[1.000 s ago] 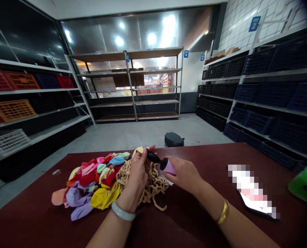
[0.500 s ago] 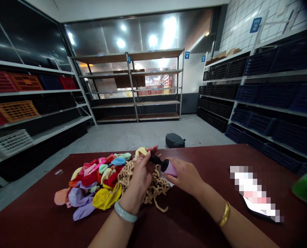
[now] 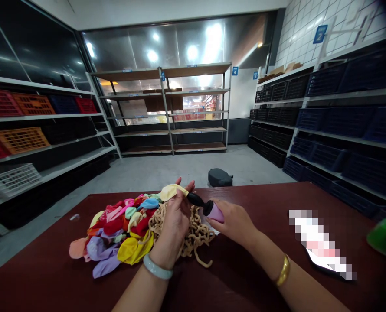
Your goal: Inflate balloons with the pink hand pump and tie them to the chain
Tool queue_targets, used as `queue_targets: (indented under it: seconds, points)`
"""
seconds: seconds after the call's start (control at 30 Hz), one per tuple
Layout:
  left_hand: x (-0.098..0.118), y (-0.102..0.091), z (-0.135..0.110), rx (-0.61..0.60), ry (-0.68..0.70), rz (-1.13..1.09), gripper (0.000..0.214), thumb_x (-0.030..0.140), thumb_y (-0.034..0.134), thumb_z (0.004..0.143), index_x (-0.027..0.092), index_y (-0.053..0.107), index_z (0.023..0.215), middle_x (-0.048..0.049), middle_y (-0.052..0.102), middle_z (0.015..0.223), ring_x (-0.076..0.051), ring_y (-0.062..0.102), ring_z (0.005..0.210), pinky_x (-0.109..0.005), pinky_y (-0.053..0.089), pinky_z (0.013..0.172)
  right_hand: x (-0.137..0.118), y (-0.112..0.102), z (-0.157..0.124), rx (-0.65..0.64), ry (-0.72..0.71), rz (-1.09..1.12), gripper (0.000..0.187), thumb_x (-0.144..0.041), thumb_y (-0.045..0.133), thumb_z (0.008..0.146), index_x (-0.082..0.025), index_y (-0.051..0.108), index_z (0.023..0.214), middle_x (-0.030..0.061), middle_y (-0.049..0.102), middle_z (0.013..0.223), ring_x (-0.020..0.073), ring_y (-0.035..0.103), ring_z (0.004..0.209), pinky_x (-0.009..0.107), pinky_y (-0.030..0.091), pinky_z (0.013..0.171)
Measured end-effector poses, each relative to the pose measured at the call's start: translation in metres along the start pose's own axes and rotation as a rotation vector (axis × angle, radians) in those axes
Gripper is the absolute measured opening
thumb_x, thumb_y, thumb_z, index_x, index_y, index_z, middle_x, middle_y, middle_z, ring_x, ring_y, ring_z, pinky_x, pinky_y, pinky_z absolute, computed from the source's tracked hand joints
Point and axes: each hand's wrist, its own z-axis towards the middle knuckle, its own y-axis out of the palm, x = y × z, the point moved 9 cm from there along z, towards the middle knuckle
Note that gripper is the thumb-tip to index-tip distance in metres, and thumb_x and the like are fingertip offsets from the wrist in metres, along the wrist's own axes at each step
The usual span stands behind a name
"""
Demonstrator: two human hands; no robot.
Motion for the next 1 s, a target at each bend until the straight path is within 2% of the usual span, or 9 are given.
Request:
queue_targets:
  seconds: [0.17,0.4,0.5,0.63,0.73,0.87,1.0]
  points:
    - [-0.002,-0.004,0.002,0.003,0.039,0.037,0.057,0.029,0.071,0.08,0.024,0.048,0.132,-0.0114,0.067,0.116,-0.022,0.061,0.109,-0.036,0.042,0.097,-0.002,-0.002,0.0,0.012,-0.018,0.006,0.054,-0.043,0.061,0.08,-0.019,0.053,0.127,0.0101,0.066,0.119,0.0283,0.064,0.103,0.042,0.049,0.087]
    - [-0.012,0.001,-0.003,0.028,-0.025,0.055,0.04,0.024,0.075,0.075,0.016,0.06,0.112,-0.0126,0.066,0.117,-0.021,0.059,0.113,-0.033,0.042,0.099,0.0,-0.004,0.0,0.016,-0.034,-0.007,0.053,-0.041,0.059,0.082,-0.018,0.05,0.129,0.0105,0.064,0.121,0.0273,0.062,0.106,0.041,0.048,0.089]
    - [-0.016,0.0,-0.006,0.063,-0.041,0.091,0.03,0.027,0.074,0.075,0.015,0.062,0.1,-0.0118,0.069,0.11,-0.022,0.064,0.103,-0.034,0.045,0.094,-0.001,-0.002,0.0,0.003,-0.042,-0.041,0.055,-0.041,0.06,0.082,-0.017,0.049,0.13,0.0115,0.064,0.12,0.0272,0.062,0.106,0.041,0.048,0.09]
    - [-0.025,0.001,-0.011,0.052,-0.074,0.066,0.025,0.034,0.068,0.08,0.015,0.059,0.095,-0.013,0.069,0.105,-0.025,0.066,0.096,-0.041,0.049,0.087,-0.005,0.0,0.0,-0.026,-0.055,-0.061,0.054,-0.041,0.061,0.082,-0.021,0.048,0.131,0.0098,0.066,0.116,0.0266,0.062,0.105,0.04,0.048,0.089]
    - [-0.026,0.003,-0.01,0.038,-0.053,0.013,0.021,0.033,0.066,0.081,0.015,0.058,0.09,-0.0083,0.067,0.091,-0.021,0.066,0.084,-0.038,0.052,0.079,-0.006,0.003,0.0,-0.04,-0.052,-0.068,0.057,-0.046,0.061,0.083,-0.023,0.046,0.133,0.0091,0.065,0.117,0.0268,0.062,0.105,0.04,0.048,0.088]
    - [-0.007,-0.006,0.001,0.078,0.05,-0.056,0.018,0.028,0.068,0.08,0.016,0.056,0.082,-0.0018,0.059,0.077,-0.014,0.059,0.067,-0.03,0.05,0.068,-0.004,0.014,-0.001,-0.074,-0.061,-0.072,0.067,-0.047,0.061,0.083,-0.023,0.036,0.141,0.0099,0.063,0.122,0.0272,0.062,0.105,0.041,0.048,0.087]
    - [0.034,-0.032,0.017,0.165,0.147,-0.128,0.017,0.022,0.07,0.078,0.017,0.056,0.087,-0.001,0.057,0.076,-0.015,0.057,0.066,-0.029,0.048,0.061,-0.003,0.021,-0.002,-0.112,-0.072,-0.065,0.065,-0.047,0.056,0.086,-0.027,0.032,0.144,0.0095,0.063,0.119,0.0271,0.063,0.103,0.041,0.049,0.084]
